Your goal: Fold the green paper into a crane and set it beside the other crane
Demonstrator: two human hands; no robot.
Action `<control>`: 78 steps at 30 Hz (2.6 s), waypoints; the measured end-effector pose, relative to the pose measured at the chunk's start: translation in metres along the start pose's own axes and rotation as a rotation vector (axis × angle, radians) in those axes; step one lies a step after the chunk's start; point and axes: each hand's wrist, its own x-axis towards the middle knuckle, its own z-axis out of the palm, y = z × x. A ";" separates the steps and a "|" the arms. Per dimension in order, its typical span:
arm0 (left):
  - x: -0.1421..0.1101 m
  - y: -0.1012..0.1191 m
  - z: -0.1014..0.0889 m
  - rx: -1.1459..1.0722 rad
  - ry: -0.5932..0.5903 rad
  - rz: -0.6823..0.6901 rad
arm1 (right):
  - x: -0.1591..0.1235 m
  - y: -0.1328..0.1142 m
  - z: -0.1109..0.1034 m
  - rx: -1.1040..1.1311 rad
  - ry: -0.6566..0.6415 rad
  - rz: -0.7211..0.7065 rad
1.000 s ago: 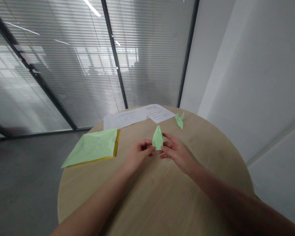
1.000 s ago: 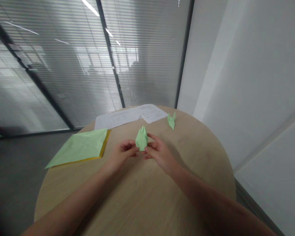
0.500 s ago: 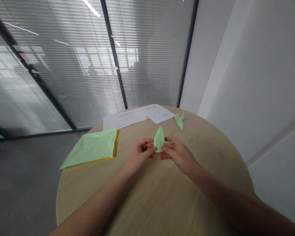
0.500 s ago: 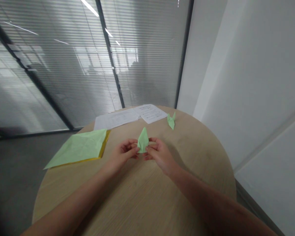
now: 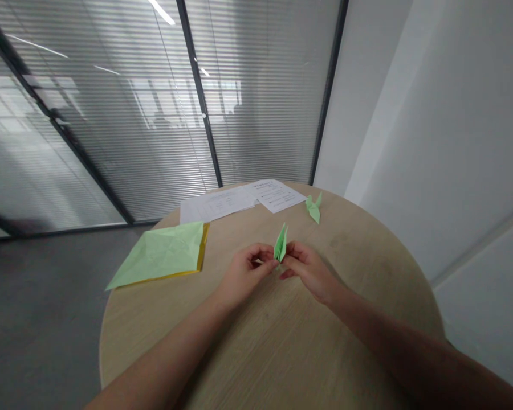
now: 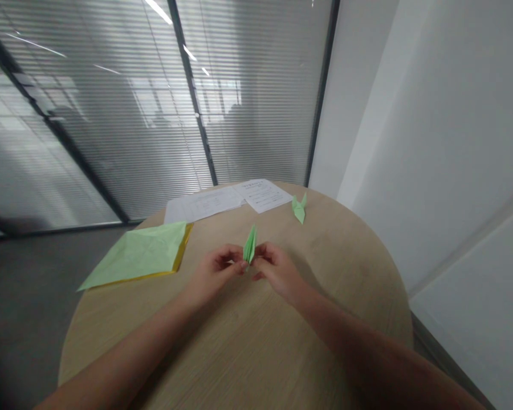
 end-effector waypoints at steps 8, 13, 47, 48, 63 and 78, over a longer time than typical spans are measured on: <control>0.000 0.002 -0.004 0.082 0.028 0.050 | -0.001 0.005 -0.003 -0.006 -0.073 -0.047; -0.002 0.002 -0.003 0.228 0.094 0.197 | 0.001 0.009 -0.003 -0.017 -0.056 -0.051; 0.004 0.000 0.004 -0.330 0.124 -0.023 | -0.002 0.002 -0.002 0.012 -0.042 -0.026; 0.003 0.001 0.004 -0.335 0.117 -0.041 | -0.002 0.002 -0.002 0.013 -0.024 -0.023; 0.005 -0.004 0.004 -0.229 0.074 -0.122 | -0.001 0.000 0.000 0.020 -0.046 0.042; 0.000 -0.002 0.010 -0.139 0.219 -0.011 | 0.000 0.005 0.002 0.018 0.112 -0.060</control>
